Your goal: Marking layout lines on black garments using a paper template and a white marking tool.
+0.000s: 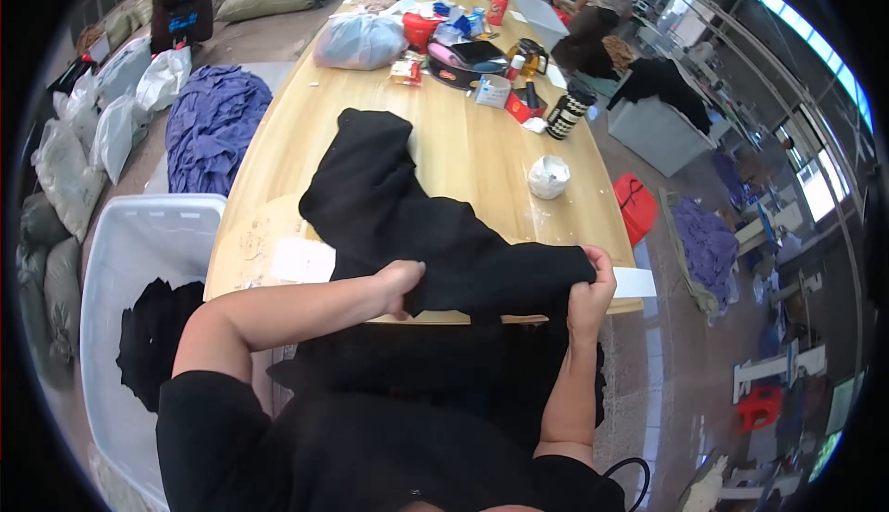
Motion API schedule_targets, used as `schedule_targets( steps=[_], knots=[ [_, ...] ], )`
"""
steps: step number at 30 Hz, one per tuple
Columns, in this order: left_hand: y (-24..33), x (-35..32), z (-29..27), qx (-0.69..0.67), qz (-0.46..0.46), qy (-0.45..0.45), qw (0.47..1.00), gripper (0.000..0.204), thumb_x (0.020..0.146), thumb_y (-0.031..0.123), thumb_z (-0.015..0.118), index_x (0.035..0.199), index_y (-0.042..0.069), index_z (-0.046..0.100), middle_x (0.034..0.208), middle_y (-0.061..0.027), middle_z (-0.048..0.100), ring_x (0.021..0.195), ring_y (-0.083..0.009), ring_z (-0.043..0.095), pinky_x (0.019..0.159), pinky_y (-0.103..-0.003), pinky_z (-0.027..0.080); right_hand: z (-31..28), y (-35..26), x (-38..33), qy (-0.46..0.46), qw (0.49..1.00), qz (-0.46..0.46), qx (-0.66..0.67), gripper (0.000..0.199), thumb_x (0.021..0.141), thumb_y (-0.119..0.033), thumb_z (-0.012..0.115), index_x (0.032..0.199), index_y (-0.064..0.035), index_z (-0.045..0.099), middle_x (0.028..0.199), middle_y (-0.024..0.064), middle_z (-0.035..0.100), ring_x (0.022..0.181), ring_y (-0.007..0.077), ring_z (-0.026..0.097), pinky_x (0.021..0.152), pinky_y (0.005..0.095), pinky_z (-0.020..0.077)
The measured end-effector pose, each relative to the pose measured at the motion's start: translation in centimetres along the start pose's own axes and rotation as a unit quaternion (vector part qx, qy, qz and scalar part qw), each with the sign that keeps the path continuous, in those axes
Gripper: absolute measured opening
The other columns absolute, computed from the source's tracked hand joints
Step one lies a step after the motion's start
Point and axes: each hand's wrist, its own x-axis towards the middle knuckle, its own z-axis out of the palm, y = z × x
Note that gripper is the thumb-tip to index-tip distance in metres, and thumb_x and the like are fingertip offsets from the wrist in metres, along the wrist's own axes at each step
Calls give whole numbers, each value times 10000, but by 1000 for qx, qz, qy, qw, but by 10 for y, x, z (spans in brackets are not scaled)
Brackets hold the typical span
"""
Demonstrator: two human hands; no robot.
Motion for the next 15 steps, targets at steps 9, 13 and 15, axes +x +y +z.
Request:
schedule_targets(
  steps=[9, 13, 15],
  knots=[
    [70, 31, 50, -466, 150, -82, 868, 391, 839, 143, 329, 1154, -34, 477, 1211, -224, 519, 1161, -373, 478, 1011, -524, 358, 29, -15, 10, -105, 990, -31, 91, 184, 787, 15, 568, 970, 25, 571, 859, 36, 601, 793, 98, 561, 739, 226, 454],
    [183, 94, -10, -565, 299, -156, 753, 383, 852, 229, 350, 1096, -10, 524, 1167, -229, 540, 1096, -383, 510, 966, -566, 384, 37, -28, 55, -50, 968, -212, -125, 297, 671, 102, 538, 940, -6, 606, 844, 66, 613, 814, 139, 589, 768, 266, 458],
    [246, 28, -14, -591, 364, -153, 704, 358, 904, 223, 381, 1141, -15, 505, 1209, -211, 525, 1110, -373, 503, 995, -536, 361, 24, -40, 95, -1, 915, -319, -248, 308, 633, 94, 553, 921, -7, 597, 807, 150, 595, 755, 302, 607, 706, 365, 472]
  ],
)
